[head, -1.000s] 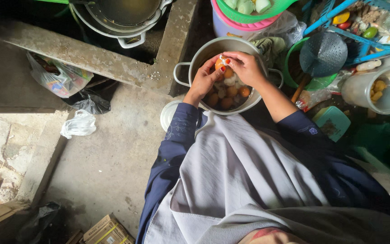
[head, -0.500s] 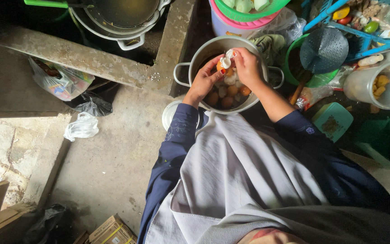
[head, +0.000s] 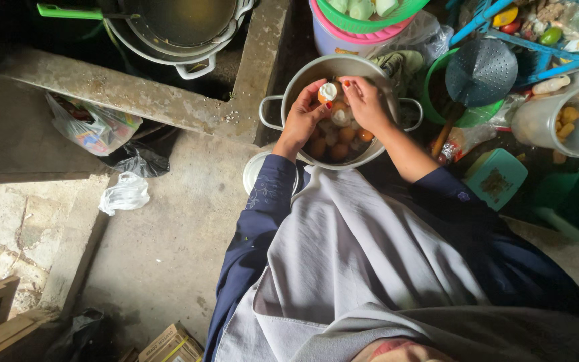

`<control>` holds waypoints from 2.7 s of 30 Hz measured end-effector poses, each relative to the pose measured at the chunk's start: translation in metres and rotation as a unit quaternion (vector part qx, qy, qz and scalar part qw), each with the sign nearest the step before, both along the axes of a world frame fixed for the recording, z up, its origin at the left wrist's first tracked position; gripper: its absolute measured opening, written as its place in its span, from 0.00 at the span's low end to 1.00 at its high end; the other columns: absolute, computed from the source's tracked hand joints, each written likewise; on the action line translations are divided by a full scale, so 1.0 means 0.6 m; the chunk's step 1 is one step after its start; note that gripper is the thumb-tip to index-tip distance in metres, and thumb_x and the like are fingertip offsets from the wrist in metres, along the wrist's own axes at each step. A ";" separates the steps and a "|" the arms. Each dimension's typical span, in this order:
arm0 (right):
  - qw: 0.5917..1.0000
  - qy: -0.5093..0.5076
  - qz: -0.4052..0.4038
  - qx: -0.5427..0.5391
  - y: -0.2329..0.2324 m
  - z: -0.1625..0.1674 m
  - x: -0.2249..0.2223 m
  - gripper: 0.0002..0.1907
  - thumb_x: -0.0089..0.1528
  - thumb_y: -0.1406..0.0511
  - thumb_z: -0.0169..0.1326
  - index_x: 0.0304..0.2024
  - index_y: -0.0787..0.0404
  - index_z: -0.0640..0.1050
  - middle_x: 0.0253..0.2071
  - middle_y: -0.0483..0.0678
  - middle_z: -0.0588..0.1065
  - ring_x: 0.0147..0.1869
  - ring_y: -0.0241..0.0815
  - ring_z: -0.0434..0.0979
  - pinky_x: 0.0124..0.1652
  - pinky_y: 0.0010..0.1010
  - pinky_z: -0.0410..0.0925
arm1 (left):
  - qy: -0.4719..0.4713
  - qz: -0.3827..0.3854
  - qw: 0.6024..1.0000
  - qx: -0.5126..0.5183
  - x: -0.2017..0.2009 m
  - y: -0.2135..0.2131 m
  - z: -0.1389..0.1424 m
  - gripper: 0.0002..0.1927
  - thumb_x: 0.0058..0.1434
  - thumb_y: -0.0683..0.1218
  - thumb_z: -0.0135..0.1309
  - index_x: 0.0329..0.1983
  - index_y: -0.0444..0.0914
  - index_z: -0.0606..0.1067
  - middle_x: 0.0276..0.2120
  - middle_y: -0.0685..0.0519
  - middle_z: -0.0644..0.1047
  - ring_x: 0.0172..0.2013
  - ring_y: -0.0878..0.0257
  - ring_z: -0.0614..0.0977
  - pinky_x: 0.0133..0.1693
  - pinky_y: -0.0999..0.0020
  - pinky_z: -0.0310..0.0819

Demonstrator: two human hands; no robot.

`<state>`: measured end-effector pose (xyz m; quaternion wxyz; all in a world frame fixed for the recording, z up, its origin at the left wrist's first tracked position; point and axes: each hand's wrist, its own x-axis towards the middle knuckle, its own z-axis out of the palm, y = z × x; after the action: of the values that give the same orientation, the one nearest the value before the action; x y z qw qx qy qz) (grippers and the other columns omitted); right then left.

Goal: The person sits and peels boiled brown eggs one at a time by hand, removing the shell over a metal pot of water and dropping the peeled egg back into the pot. They continue peeling successive eggs from the pot throughout the clip.

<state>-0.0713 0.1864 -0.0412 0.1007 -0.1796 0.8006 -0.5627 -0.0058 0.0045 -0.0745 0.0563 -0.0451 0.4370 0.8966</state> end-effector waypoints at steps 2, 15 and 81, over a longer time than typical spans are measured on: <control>0.996 -0.087 -0.018 -0.013 -0.010 0.003 0.012 0.10 0.73 0.64 0.49 0.53 0.62 0.77 0.34 0.41 0.74 0.36 0.26 0.71 0.33 0.24 0.67 | 0.011 -0.005 1.000 0.006 0.000 0.002 0.000 0.29 0.67 0.34 0.56 0.70 0.38 0.64 0.57 0.51 0.74 0.56 0.63 0.77 0.58 0.67 0.75; 1.000 0.013 -0.002 0.027 -0.003 -0.003 0.020 0.11 0.75 0.66 0.43 0.51 0.64 0.76 0.29 0.47 0.76 0.26 0.34 0.75 0.30 0.29 0.69 | 0.001 -0.040 0.998 0.055 -0.005 0.019 0.003 0.25 0.70 0.40 0.56 0.69 0.37 0.65 0.59 0.53 0.74 0.58 0.63 0.77 0.60 0.64 0.74; 0.981 -0.140 -0.038 -0.127 -0.017 -0.014 0.010 0.14 0.67 0.70 0.58 0.54 0.67 0.76 0.43 0.46 0.78 0.42 0.31 0.78 0.39 0.24 0.75 | 0.003 0.021 0.999 -0.027 -0.011 0.027 0.000 0.26 0.69 0.39 0.57 0.69 0.37 0.66 0.55 0.53 0.76 0.52 0.68 0.78 0.54 0.71 0.77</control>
<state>-0.0652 0.1764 -0.0497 0.1665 -0.0801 0.7071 -0.6826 -0.0123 0.0205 -0.0745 0.0346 -0.0534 0.4603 0.8855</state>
